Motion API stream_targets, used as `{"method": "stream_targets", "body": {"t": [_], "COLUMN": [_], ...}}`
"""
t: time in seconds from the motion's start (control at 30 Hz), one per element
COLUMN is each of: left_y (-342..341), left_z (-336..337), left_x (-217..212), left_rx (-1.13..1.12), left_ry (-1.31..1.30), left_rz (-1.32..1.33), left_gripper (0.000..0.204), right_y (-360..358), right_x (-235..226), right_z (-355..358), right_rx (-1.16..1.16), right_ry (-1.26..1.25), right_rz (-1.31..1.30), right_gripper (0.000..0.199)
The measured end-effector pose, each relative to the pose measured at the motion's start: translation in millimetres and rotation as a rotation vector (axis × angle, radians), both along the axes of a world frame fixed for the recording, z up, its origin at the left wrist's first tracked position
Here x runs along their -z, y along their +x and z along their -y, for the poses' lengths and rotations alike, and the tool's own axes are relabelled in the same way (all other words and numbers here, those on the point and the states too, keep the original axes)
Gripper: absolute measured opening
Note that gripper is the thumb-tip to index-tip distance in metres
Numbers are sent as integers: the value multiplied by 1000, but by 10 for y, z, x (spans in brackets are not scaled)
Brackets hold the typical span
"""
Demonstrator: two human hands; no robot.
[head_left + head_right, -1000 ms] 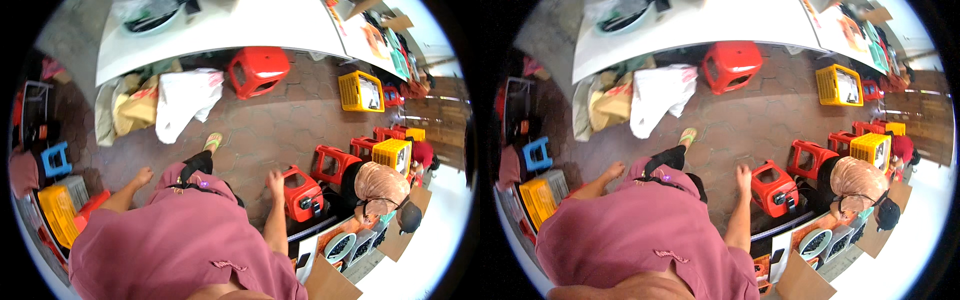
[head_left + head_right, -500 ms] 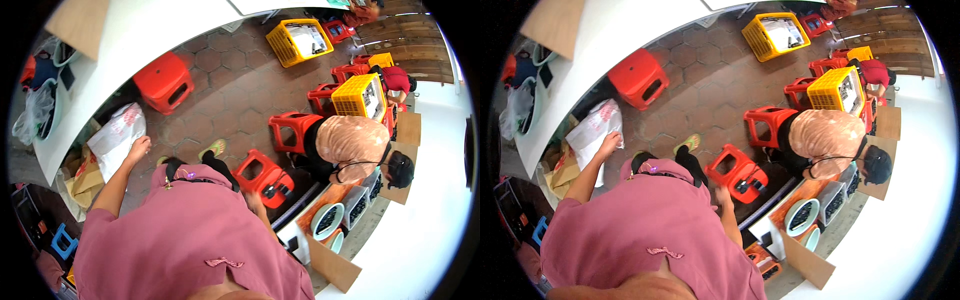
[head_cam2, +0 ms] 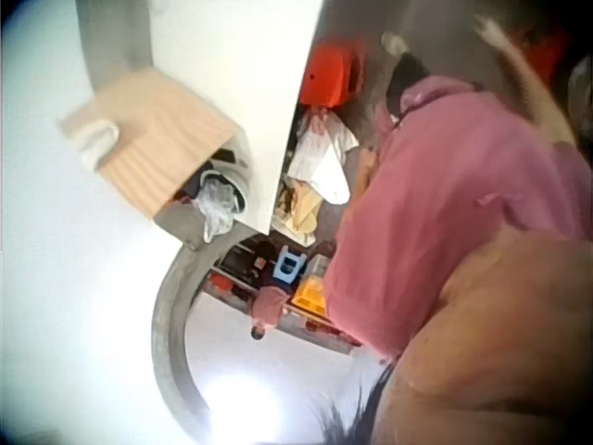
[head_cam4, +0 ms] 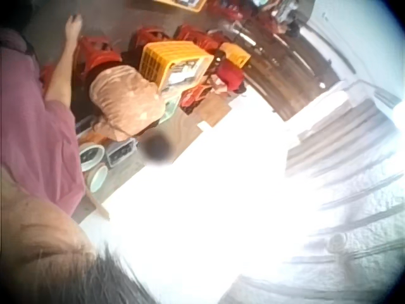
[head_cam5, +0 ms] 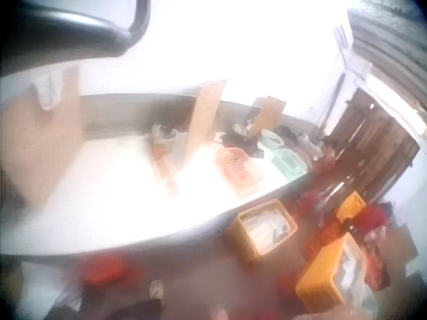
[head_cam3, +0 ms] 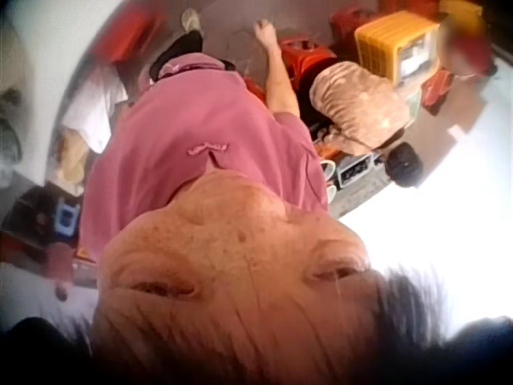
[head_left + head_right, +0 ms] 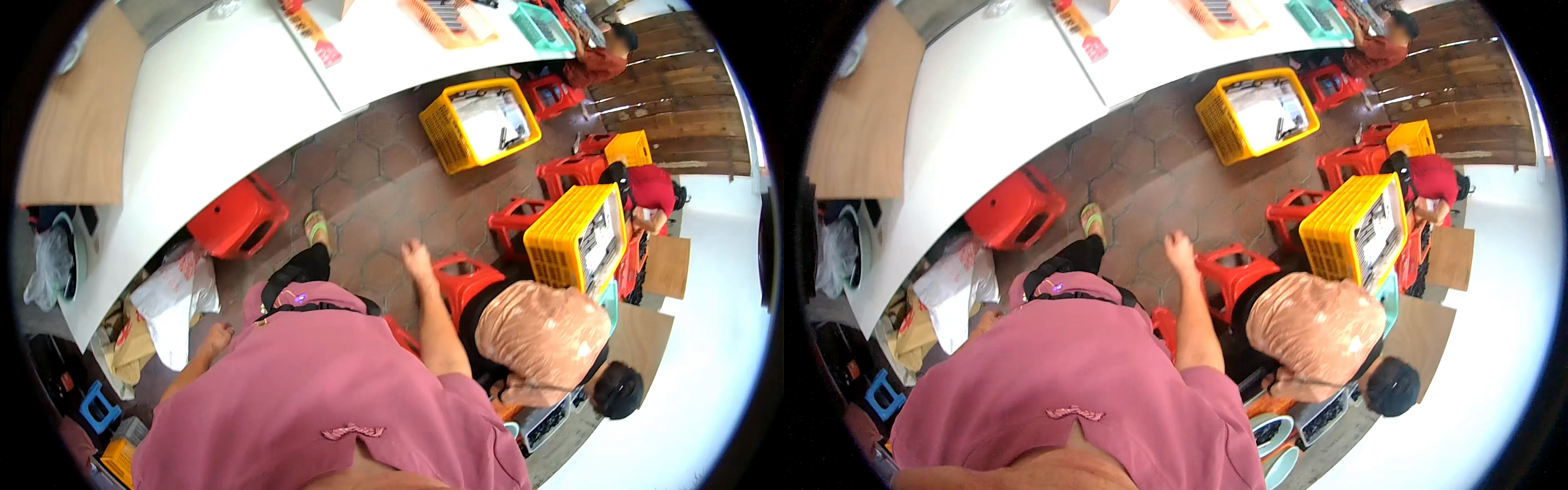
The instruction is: The person transfers cylindrical metal rods from an orange basket into a yellow basket lined with newspaper, arranging them in neat rows. The person then moves to a table and repeats the transfer process with another set of rods.
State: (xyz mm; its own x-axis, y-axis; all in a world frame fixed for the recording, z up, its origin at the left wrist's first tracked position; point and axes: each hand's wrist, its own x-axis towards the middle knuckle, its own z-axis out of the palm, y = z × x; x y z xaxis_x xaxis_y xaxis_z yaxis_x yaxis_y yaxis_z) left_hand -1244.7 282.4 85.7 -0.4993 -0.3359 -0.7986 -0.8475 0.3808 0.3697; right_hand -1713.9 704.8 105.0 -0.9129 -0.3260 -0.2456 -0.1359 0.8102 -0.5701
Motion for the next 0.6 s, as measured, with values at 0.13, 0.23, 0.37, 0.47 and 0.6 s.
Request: {"method": "stream_targets", "body": {"t": [0.13, 0.23, 0.37, 0.47, 0.6], "left_y": [-1906, -3177, -4212, -3837, -3654], "left_z": [315, 164, -220, -176, -715], "left_x": [-390, -1073, -1303, -952, -452], "left_rx": [80, -218, -532, -704, -722], "left_ry": [-55, 176, 424, 314, -36], "left_rz": [-250, -395, -475, -493, -430], "left_gripper": [32, 28, 30, 31, 23], "right_y": [60, -365, -1475, -2737, -4424], "right_x": [74, 79, 650, 192, -521], "right_z": [-377, -534, -1100, 102, 734], "right_rx": [40, 280, 300, 350, 539], "right_ry": [181, 173, 75, -305, -709], "right_rz": [510, 812, 406, 335, 431], "right_gripper": [39, 36, 27, 30, 39]}}
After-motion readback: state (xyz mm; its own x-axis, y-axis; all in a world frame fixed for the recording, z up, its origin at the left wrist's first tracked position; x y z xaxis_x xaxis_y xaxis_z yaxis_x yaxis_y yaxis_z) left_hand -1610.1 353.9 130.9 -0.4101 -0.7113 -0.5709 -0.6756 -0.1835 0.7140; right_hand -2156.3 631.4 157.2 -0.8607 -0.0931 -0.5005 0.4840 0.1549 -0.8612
